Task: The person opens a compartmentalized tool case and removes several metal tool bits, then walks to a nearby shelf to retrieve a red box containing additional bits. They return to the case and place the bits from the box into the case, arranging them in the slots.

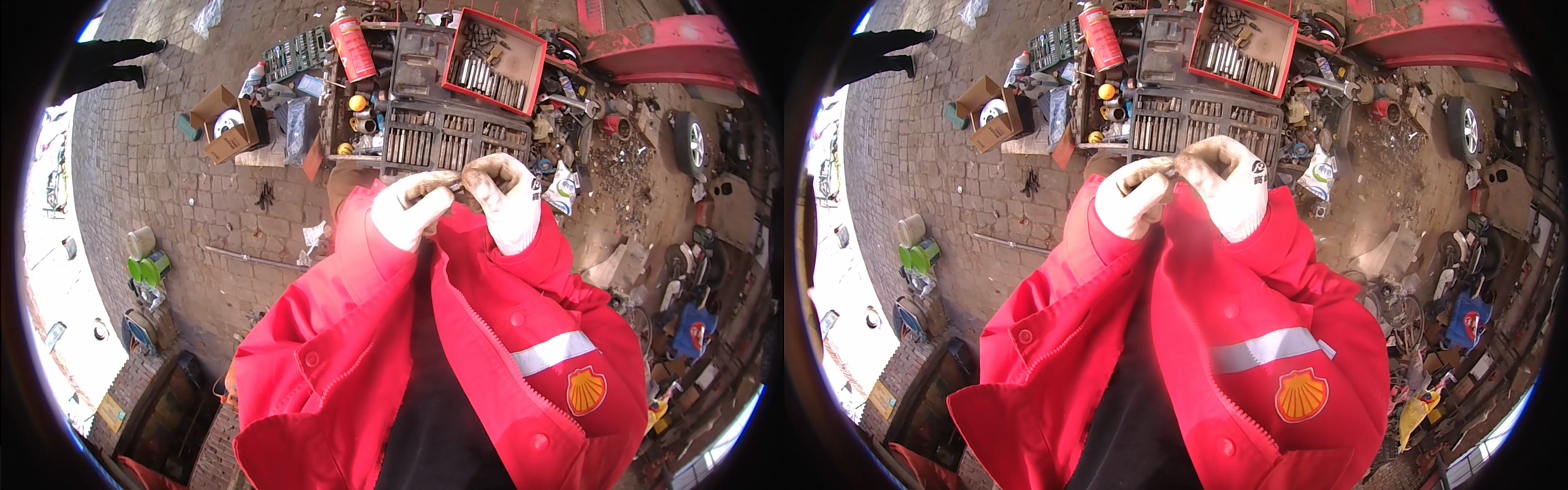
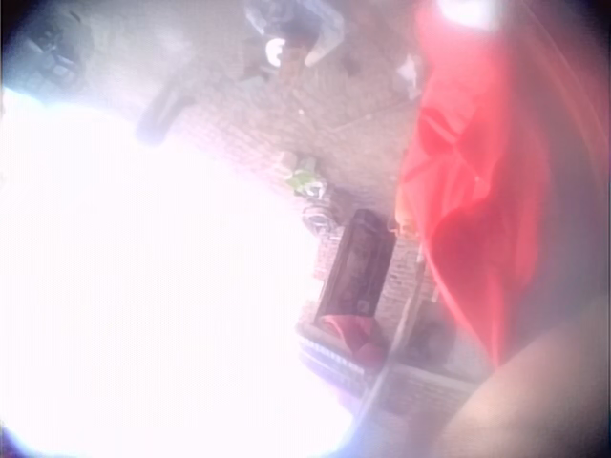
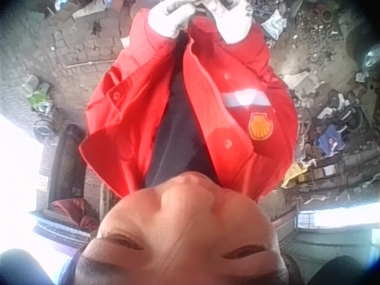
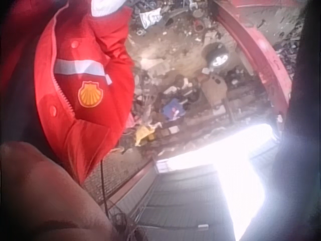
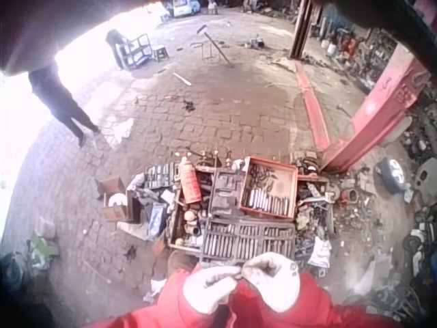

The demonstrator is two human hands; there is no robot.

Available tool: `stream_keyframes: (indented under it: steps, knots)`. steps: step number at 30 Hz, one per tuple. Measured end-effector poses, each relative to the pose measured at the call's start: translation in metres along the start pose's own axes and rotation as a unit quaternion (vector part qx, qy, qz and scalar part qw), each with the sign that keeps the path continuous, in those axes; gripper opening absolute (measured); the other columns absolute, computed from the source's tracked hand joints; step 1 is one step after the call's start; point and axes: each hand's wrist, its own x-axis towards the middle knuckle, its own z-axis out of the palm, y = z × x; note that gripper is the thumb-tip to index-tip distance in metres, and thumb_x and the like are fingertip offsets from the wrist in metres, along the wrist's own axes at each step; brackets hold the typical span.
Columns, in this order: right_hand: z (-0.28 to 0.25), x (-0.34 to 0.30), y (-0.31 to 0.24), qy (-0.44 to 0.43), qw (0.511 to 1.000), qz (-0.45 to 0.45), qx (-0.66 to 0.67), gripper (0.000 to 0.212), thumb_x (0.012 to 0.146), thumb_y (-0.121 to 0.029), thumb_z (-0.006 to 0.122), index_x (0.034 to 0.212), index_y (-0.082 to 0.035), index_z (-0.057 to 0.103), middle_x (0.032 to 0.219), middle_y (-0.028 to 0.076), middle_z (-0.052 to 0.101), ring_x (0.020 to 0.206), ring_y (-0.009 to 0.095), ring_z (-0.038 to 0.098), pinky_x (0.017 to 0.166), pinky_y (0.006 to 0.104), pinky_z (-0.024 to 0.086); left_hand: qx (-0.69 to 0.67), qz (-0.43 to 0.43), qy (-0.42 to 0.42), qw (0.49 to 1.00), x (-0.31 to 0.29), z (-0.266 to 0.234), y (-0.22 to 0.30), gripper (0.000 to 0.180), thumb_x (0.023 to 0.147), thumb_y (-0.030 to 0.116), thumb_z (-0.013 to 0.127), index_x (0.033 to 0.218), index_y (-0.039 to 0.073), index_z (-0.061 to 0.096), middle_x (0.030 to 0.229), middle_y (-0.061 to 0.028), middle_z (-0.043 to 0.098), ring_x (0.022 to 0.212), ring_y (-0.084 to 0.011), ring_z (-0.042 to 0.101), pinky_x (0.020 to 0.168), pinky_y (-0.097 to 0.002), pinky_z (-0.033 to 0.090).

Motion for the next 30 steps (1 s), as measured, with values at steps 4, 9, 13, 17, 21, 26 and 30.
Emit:
stream_keyframes:
  steps: [4,9,13,17,21,26,30]
  knots:
    - [0.006,0.004,0.006,0.006,0.999,-0.022,0.031,0.041,0.093,-0.035,0.070,0.114,-0.001,0.064,0.090,0.003,0.068,0.071,0.007,0.059,0.062,0.0211,0.048,-0.046,-0.011,-0.025,0.999,0.007,-0.010,-0.010,0.032,0.098,0.019,0.062,0.123,-0.001,0.062,0.079,-0.0003,0.060,0.056,-0.0046,0.043,0.050,-0.0204,0.031]
    - [0.006,0.006,0.013,-0.013,0.998,-0.041,0.050,0.031,0.098,-0.024,0.066,0.116,0.000,0.063,0.096,0.003,0.069,0.074,0.007,0.060,0.065,0.0220,0.050,-0.081,-0.002,-0.007,0.997,0.013,-0.016,-0.021,0.031,0.097,0.023,0.064,0.119,0.000,0.063,0.077,-0.0018,0.061,0.051,-0.0055,0.043,0.046,-0.0211,0.031]
    - [0.003,0.007,0.012,-0.019,0.999,-0.022,0.029,0.028,0.098,-0.020,0.065,0.116,0.000,0.063,0.097,0.004,0.069,0.076,0.008,0.061,0.067,0.0227,0.052,-0.076,0.008,0.000,0.997,0.016,-0.015,-0.024,0.022,0.097,0.024,0.064,0.105,0.003,0.064,0.074,-0.0008,0.060,0.050,-0.0051,0.042,0.046,-0.0209,0.031]
    - [0.002,0.008,0.015,-0.017,0.999,-0.001,0.044,0.026,0.097,-0.018,0.064,0.116,0.001,0.063,0.097,0.005,0.069,0.076,0.008,0.061,0.067,0.0226,0.052,-0.100,-0.024,-0.042,0.994,0.012,-0.019,-0.021,0.018,0.097,0.024,0.065,0.095,0.005,0.062,0.074,0.0001,0.058,0.051,-0.0042,0.042,0.046,-0.0197,0.031]
    - [0.004,0.012,0.024,-0.001,0.998,0.008,0.058,0.026,0.097,-0.018,0.065,0.115,0.001,0.063,0.097,0.005,0.069,0.077,0.008,0.061,0.066,0.0222,0.052,-0.099,-0.046,-0.016,0.994,0.015,-0.023,-0.022,0.015,0.097,0.020,0.065,0.098,0.006,0.061,0.078,-0.0004,0.058,0.055,-0.0037,0.042,0.048,-0.0182,0.030]
    - [0.000,0.016,0.039,-0.012,0.996,0.037,0.084,0.026,0.096,-0.020,0.067,0.112,0.001,0.063,0.096,0.004,0.068,0.080,0.008,0.061,0.070,0.0233,0.051,-0.026,-0.066,0.033,0.997,0.020,-0.024,-0.025,0.023,0.098,0.019,0.063,0.114,0.003,0.062,0.079,0.0018,0.060,0.057,-0.0038,0.043,0.051,-0.0193,0.032]
    - [-0.024,0.022,0.068,0.026,0.997,0.034,0.070,0.025,0.096,-0.019,0.067,0.111,0.001,0.064,0.087,0.001,0.064,0.071,0.007,0.057,0.064,0.0217,0.048,0.015,-0.024,0.070,0.997,0.021,-0.020,-0.031,0.036,0.098,0.017,0.060,0.128,-0.002,0.059,0.082,-0.0024,0.061,0.060,-0.0050,0.046,0.053,-0.0183,0.035]
